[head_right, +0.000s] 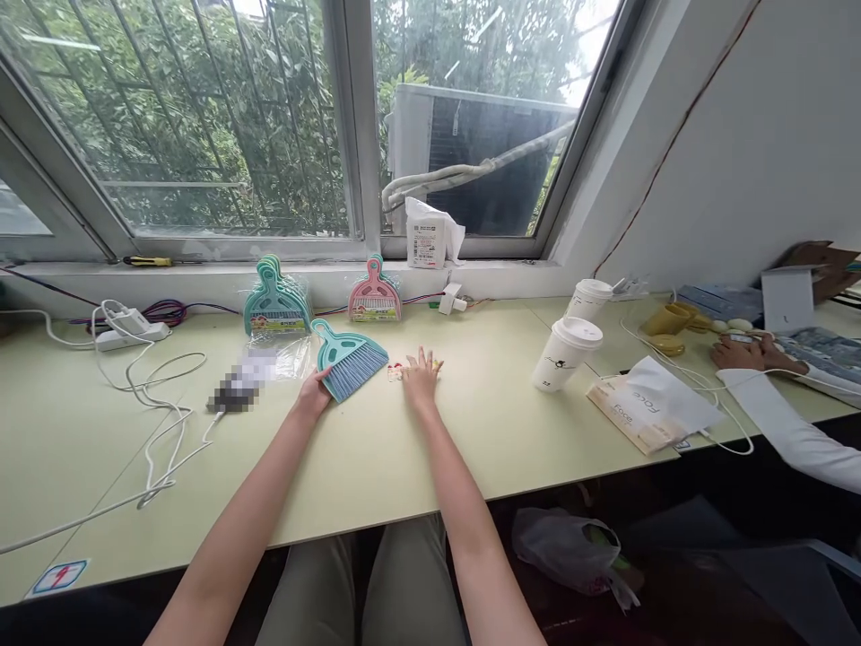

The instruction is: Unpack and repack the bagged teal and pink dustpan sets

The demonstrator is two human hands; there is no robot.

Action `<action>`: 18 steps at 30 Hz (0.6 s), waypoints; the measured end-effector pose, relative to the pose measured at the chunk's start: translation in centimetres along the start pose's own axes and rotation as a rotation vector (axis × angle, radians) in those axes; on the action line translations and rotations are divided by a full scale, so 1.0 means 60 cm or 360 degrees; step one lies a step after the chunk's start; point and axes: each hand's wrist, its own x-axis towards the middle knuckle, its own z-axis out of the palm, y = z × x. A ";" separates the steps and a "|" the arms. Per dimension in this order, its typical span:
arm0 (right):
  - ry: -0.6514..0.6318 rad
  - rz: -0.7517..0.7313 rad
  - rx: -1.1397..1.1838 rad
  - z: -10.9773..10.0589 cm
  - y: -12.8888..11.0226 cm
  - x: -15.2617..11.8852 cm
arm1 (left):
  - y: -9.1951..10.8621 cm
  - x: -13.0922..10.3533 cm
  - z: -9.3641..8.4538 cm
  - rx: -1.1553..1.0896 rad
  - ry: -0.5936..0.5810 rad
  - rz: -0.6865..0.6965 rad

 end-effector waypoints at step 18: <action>-0.0159 -0.0453 0.0100 -0.001 -0.093 -0.057 | -0.047 -0.048 0.049 0.0113 -0.0495 -0.0077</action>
